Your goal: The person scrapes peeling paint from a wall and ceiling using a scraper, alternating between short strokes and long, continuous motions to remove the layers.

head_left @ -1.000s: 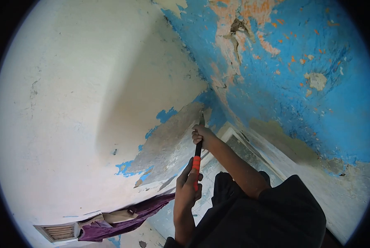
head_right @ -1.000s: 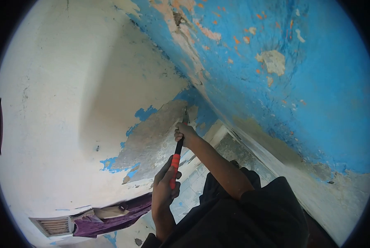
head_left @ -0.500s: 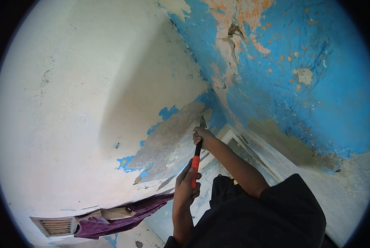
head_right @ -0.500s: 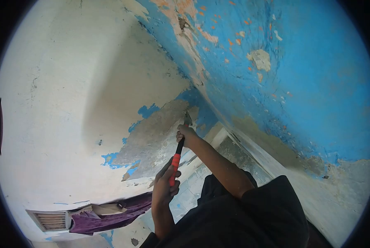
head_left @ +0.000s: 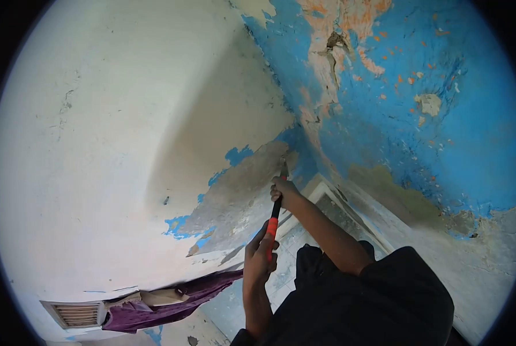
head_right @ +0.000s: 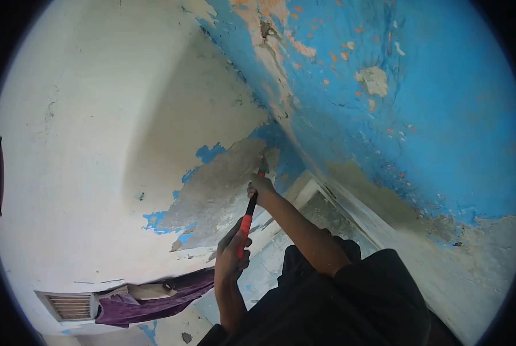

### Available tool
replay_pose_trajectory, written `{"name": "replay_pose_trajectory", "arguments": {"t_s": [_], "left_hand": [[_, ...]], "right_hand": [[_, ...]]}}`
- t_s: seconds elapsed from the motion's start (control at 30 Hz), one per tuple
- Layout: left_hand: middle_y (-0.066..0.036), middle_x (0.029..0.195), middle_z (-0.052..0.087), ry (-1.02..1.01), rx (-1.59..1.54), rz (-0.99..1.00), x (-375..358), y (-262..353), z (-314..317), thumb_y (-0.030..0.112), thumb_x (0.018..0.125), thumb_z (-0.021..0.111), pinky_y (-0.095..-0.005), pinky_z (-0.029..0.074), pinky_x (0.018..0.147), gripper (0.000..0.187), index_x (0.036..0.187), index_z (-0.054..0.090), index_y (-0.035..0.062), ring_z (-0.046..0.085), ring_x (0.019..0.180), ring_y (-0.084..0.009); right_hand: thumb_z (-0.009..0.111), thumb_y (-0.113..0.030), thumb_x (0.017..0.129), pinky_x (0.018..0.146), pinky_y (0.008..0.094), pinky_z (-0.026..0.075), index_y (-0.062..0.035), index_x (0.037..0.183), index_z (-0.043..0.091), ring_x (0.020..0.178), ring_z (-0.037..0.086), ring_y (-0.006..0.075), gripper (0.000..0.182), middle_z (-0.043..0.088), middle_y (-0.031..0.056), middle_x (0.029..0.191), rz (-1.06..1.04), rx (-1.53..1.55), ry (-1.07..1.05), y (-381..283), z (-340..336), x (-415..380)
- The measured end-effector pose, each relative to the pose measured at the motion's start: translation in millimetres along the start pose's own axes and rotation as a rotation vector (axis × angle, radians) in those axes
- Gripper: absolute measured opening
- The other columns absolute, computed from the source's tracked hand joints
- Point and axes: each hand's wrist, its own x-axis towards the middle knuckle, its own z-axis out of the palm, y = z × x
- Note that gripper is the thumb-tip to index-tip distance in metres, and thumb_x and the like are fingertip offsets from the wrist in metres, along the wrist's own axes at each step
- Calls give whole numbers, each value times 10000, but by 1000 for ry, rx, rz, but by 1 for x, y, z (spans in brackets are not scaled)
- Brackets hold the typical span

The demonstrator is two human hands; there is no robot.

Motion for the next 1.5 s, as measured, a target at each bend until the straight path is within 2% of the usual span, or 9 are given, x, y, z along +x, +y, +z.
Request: {"name": "replay_pose_trajectory", "arguments": {"t_s": [0.37,0.53,0.63,0.83,0.93,1.07,1.17,1.27,1.5], "left_hand": [[-47,756,509,-14,-39,-22,1,-6,-3,195,917,498,-198,239,338,486,1367,400,40,354,396,-41],[-41,759,497,-29,-64,-24,-1,-8,-7,211,919,501,-194,237,330,497,1370,389,35,346,394,-40],[-38,767,487,-38,-58,-5,1,-1,-6,205,921,490,-190,236,322,489,1366,390,29,338,390,-39],[-39,773,488,-39,-67,-2,-8,-6,-6,199,931,465,-191,242,327,476,1373,382,41,333,390,-43],[-35,753,487,-56,-63,10,5,-2,9,199,928,468,-189,230,318,484,1376,375,41,322,380,-42],[-56,765,500,-85,-146,8,-9,-5,-14,219,922,495,-205,242,330,499,1375,384,41,346,377,-53],[-43,753,498,-72,-117,0,2,-15,-3,228,927,488,-189,239,319,505,1379,368,39,328,373,-44],[-45,766,505,-59,-86,26,-4,-6,-3,228,926,487,-186,241,317,500,1374,372,39,327,377,-45],[-42,749,505,-92,-175,13,-17,1,-11,209,916,499,-193,235,317,488,1357,393,31,319,383,-46]], "right_hand": [[522,-121,859,360,238,270,-127,741,368,373,299,84,194,300,-34,523,6,7,8,-14,0,-1],[520,-132,864,363,238,269,-133,707,358,374,297,77,226,305,-39,526,-76,-23,-30,-15,1,-5],[527,-137,862,366,238,272,-131,719,363,375,299,74,218,310,-39,529,-31,-66,46,-1,16,-20],[534,-134,861,365,229,279,-126,735,373,378,310,68,205,326,-34,538,5,-75,30,-8,13,-17],[535,-136,861,363,228,278,-127,740,374,378,312,69,202,329,-33,539,-43,-17,19,-23,4,-7],[550,-151,854,361,229,273,-123,745,386,380,314,70,199,337,-34,540,-76,-99,31,-3,19,-25],[561,-151,846,363,223,280,-126,742,386,384,322,68,205,339,-36,540,-46,-28,-10,-27,-5,5],[571,-155,840,356,221,288,-128,735,392,381,326,68,210,340,-37,539,-62,-119,9,-9,20,-24],[577,-150,839,339,228,285,-132,763,409,377,329,68,185,353,-36,547,-90,-125,71,-21,17,-6]]}}
